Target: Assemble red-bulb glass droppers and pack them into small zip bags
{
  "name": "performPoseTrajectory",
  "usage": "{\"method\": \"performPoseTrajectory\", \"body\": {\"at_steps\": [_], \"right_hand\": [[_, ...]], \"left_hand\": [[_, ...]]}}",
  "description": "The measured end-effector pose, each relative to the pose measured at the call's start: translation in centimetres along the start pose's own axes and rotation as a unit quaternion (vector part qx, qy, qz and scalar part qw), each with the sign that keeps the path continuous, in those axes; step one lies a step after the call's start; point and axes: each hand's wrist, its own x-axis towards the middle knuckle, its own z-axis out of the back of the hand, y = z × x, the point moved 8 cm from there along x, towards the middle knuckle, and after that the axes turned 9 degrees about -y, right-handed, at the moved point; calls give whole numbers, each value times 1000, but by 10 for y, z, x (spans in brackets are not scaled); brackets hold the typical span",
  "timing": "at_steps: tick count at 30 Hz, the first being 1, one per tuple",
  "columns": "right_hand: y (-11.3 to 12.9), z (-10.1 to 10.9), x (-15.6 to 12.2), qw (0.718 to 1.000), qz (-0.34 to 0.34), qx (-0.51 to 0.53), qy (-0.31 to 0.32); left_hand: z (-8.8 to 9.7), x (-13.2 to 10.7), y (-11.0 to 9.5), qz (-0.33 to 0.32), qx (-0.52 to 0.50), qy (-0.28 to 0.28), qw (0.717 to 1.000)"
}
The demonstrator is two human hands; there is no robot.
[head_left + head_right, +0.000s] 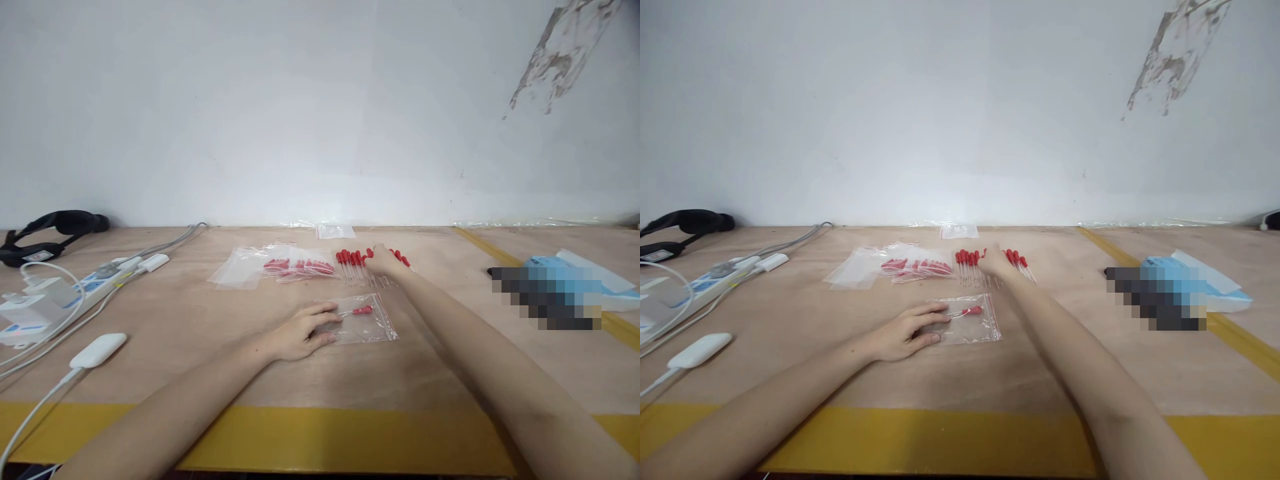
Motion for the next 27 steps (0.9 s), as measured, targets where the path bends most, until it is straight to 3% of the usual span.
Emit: {"method": "performPoseTrajectory", "body": {"at_steps": [3,4,6,9,13,18,20,22,27], "right_hand": [[-16,18,-23,998,-39,46,-6],[-20,21,-33,992,-46,117,8],[-32,28,-52,971,-71,227,4],[-49,34,-75,943,-109,312,-38],[-56,26,-92,911,-138,381,-70],[-53,7,-104,873,-170,457,-11],[-56,6,-106,876,-166,452,18],[-59,8,-107,899,-144,410,55],[-52,12,-107,958,-17,249,138]], "left_hand": [[-1,0,0,-3,7,4,1000],[-1,0,0,-2,12,8,1000],[-2,0,0,2,21,14,1000],[-1,0,-1,4,33,17,999],[-2,0,0,3,45,21,999],[-4,0,2,4,59,29,998],[-4,0,2,8,64,32,997],[-3,0,2,11,66,33,997],[-3,-1,2,14,69,34,997]]}}
